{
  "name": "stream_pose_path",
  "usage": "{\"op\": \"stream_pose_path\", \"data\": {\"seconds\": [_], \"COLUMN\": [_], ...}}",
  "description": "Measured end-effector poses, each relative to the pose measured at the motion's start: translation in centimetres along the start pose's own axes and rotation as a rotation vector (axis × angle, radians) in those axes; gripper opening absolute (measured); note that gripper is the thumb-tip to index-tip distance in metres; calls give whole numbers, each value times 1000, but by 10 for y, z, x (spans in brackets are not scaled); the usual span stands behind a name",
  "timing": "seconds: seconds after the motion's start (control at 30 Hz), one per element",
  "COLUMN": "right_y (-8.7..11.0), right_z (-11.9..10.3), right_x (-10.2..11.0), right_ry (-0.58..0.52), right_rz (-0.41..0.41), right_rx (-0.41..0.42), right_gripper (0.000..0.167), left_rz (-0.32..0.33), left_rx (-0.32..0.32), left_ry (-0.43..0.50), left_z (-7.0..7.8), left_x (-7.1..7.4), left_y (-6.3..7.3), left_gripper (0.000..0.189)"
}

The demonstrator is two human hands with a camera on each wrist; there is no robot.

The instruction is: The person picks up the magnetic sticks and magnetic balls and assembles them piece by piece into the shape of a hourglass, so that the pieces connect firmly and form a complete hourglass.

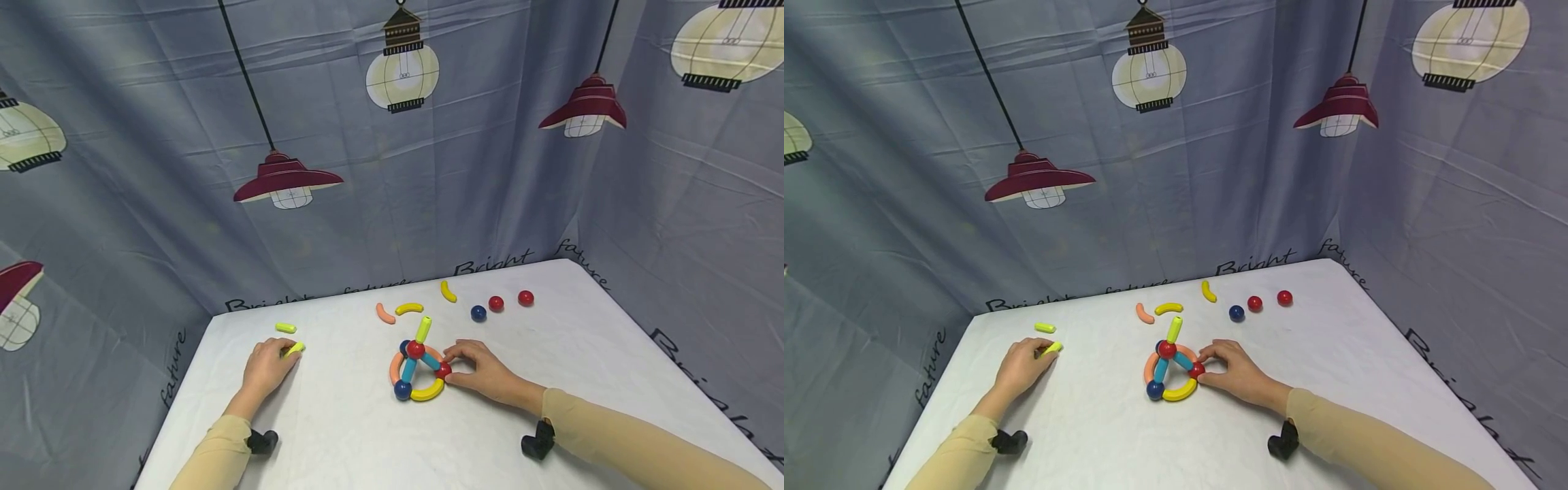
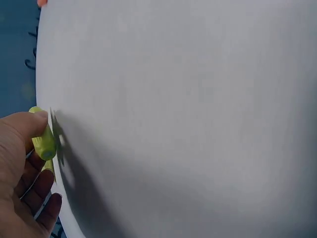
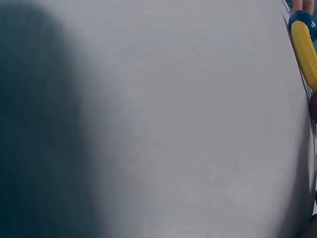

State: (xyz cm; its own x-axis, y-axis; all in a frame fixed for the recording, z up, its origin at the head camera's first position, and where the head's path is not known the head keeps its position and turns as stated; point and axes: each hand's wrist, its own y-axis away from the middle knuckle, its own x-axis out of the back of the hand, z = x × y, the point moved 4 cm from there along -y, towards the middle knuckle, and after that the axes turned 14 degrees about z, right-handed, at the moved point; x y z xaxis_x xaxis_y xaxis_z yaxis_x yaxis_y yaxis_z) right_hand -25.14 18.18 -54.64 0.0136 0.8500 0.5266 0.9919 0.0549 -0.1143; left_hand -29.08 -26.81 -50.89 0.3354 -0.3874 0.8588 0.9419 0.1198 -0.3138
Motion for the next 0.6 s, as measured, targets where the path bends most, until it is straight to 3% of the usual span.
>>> {"op": "stream_pose_path", "data": {"seconds": [0.1, 0.27, 0.4, 0.6], "right_y": [0, 1, 2, 4], "right_z": [0, -1, -2, -5], "right_x": [0, 0, -1, -3], "right_ry": [1, -7, -4, 37], "right_rz": [1, -2, -5, 2], "right_rx": [3, 8, 17, 53], "right_gripper": [29, 30, 30, 33], "left_rz": [9, 4, -31, -95], "left_rx": [12, 76, 117, 117], "left_ry": [116, 393, 589, 729], "left_z": [15, 48, 78, 114], "left_x": [-2, -6, -9, -12], "left_y": [3, 8, 14, 24], "left_gripper": [36, 37, 34, 34]}}
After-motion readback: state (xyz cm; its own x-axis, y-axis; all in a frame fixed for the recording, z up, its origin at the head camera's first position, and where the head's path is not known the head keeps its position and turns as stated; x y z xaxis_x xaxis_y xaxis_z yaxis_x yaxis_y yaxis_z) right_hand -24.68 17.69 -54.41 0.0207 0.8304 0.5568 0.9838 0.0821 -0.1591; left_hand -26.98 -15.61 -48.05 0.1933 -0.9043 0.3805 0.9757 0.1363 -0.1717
